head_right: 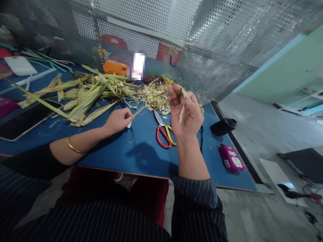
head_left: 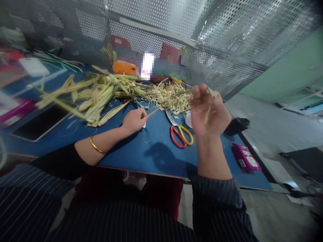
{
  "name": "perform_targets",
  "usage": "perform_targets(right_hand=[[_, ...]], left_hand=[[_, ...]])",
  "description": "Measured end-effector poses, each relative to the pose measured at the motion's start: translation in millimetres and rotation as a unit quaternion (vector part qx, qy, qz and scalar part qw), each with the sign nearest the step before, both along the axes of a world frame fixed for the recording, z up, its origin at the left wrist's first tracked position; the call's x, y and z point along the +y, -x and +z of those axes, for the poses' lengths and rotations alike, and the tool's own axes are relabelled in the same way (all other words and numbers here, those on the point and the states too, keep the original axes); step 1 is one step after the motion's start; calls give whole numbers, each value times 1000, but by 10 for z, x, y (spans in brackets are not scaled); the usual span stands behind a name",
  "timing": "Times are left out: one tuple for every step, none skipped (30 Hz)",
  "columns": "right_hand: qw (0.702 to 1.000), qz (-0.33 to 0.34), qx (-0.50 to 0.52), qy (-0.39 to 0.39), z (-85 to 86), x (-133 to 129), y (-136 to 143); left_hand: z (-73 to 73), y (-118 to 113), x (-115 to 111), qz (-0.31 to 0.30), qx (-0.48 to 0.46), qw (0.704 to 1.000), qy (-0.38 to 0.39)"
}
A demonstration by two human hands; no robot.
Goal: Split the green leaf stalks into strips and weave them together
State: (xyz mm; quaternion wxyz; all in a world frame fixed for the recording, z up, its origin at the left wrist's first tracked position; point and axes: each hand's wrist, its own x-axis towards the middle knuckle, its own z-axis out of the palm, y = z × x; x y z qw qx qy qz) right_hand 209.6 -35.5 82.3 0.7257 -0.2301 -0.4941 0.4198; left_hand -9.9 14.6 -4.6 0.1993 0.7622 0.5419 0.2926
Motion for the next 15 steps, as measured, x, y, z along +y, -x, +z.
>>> perform_targets(right_hand=[[1000, -3, 1, -8, 18, -10, -13], [1000, -6, 3, -19, 36, -22, -25], [999, -8, 4, -31, 56, -36, -38], [999, -12, 4, -43, 79, -54, -54], [998, -18, 4, -57, 102, -73, -72], [997, -32, 1, -66, 127, -91, -94], [997, -50, -9, -65, 151, -107, -119], [996, -69, -27, -52, 171, -118, -148], [994, -88, -51, -26, 184, -119, -178], [992, -102, -77, 6, 189, -110, -207], [988, -108, -103, 43, 184, -91, -230], [984, -107, -121, 74, 166, -63, -244], [982, -101, -132, 96, 136, -29, -246], [980, -96, -137, 109, 95, 7, -231], [979, -97, -138, 116, 42, 41, -198]], left_hand=[[2, -1, -1, 0, 1, 1000, 4], [3, -1, 1, -1, 2, 1000, 6], [1, 0, 4, 0, 2, 1000, 7], [-3, 2, 8, 0, 2, 1000, 8], [-8, 4, 14, 0, 1, 1000, 9], [-13, 8, 21, 0, 0, 1000, 12], [-18, 12, 28, 0, -3, 1000, 15], [-21, 16, 35, 0, -6, 1000, 19], [-23, 20, 40, 1, -10, 1000, 22], [-23, 23, 44, 1, -14, 1000, 23], [-22, 24, 46, 2, -18, 1000, 25], [-20, 23, 46, 3, -24, 999, 28], [-17, 18, 44, 3, -34, 999, 32], [-14, 9, 39, 2, -55, 998, 37], [-10, -3, 31, -1, -87, 995, 46]])
